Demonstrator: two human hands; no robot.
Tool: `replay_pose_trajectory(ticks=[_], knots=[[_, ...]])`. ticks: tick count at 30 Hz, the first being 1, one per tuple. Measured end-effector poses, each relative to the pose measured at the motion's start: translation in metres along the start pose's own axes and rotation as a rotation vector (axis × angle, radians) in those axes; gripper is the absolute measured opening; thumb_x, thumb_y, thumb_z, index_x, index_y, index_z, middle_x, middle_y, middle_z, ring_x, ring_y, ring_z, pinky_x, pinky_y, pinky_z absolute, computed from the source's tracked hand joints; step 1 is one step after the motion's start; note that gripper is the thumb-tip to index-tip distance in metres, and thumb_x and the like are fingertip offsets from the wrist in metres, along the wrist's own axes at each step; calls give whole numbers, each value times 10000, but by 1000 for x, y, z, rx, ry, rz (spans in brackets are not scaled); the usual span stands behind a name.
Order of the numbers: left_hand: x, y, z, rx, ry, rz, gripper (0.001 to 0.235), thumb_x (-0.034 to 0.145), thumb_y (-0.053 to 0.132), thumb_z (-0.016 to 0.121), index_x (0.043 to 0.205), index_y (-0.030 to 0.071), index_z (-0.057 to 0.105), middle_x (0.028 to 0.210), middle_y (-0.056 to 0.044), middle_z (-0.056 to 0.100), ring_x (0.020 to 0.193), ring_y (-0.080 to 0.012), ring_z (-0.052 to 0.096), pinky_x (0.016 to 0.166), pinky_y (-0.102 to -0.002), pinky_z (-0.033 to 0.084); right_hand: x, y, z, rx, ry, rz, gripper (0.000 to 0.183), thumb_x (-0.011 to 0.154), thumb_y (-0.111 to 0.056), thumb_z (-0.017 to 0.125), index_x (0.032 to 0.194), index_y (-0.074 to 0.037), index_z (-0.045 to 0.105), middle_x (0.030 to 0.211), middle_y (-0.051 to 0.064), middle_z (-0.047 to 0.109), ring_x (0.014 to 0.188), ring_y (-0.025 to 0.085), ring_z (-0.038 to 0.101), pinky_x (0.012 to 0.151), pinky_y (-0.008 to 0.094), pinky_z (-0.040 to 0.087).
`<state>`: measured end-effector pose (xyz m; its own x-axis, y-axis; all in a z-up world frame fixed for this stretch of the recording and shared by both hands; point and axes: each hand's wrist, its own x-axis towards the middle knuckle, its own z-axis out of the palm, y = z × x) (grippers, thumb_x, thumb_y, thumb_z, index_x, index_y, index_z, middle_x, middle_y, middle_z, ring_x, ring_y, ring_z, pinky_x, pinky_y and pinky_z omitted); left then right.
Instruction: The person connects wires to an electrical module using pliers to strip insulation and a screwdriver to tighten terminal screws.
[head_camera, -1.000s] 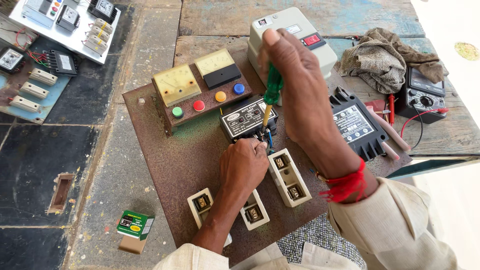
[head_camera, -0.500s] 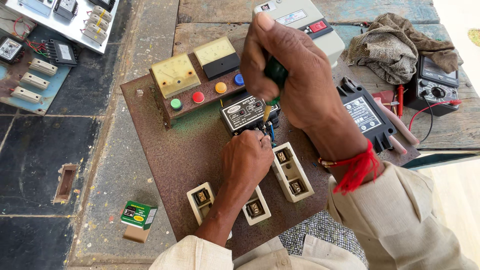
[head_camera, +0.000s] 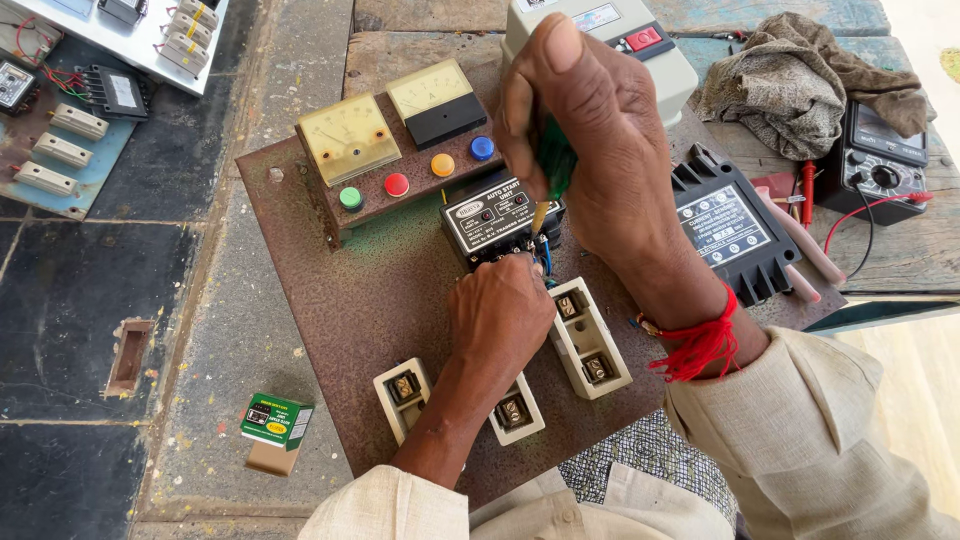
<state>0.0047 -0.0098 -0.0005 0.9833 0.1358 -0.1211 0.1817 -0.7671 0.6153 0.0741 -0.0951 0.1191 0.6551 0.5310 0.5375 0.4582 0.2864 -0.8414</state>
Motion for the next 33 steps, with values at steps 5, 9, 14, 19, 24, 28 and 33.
replay_pose_trajectory(ticks=[5,9,14,19,24,28,33], knots=[[-2,0,0,11,3,3,224,956,182,600,888,42,760,790,-176,756,722,-314,753,697,-472,562,-5,4,-5,143,-48,87,624,1184,-488,415,798,-1,475,680,82,443,612,153,416,618,285,370],[-2,0,-1,-41,-15,-2,209,975,191,583,961,55,741,770,-146,754,682,-280,763,685,-450,565,-4,1,-5,120,-66,4,608,1115,-586,420,852,-47,518,642,36,473,529,111,436,536,258,402],[-7,-5,1,-39,18,19,203,968,193,603,960,59,755,789,-134,762,697,-261,748,691,-434,555,-7,6,-5,134,-42,7,612,1215,-475,388,854,10,482,716,111,466,616,181,445,619,309,405],[-5,-6,9,-118,8,-20,232,997,236,598,1066,72,746,831,-110,777,704,-228,747,716,-392,577,-2,-32,-22,91,-38,71,493,1109,-457,483,906,-15,566,715,72,528,495,95,493,475,237,413],[-1,-15,18,-169,120,65,283,939,199,639,1163,51,729,944,-117,783,783,-242,770,757,-403,589,-17,-45,-40,-733,-268,-19,256,1065,-259,593,1023,-31,701,815,93,690,616,152,641,587,311,509],[-5,-12,9,-113,61,47,276,935,158,638,1181,66,724,925,-154,776,816,-282,780,790,-435,596,-48,-7,-38,-1187,-499,45,227,919,-228,704,1092,-93,762,901,95,718,584,247,656,543,407,527],[-6,-6,0,-84,84,71,234,895,107,630,1096,85,746,901,-190,757,837,-358,750,779,-491,568,-72,22,-47,-1293,-560,-63,291,879,-223,725,1127,-75,759,878,73,661,657,254,668,553,405,531]])
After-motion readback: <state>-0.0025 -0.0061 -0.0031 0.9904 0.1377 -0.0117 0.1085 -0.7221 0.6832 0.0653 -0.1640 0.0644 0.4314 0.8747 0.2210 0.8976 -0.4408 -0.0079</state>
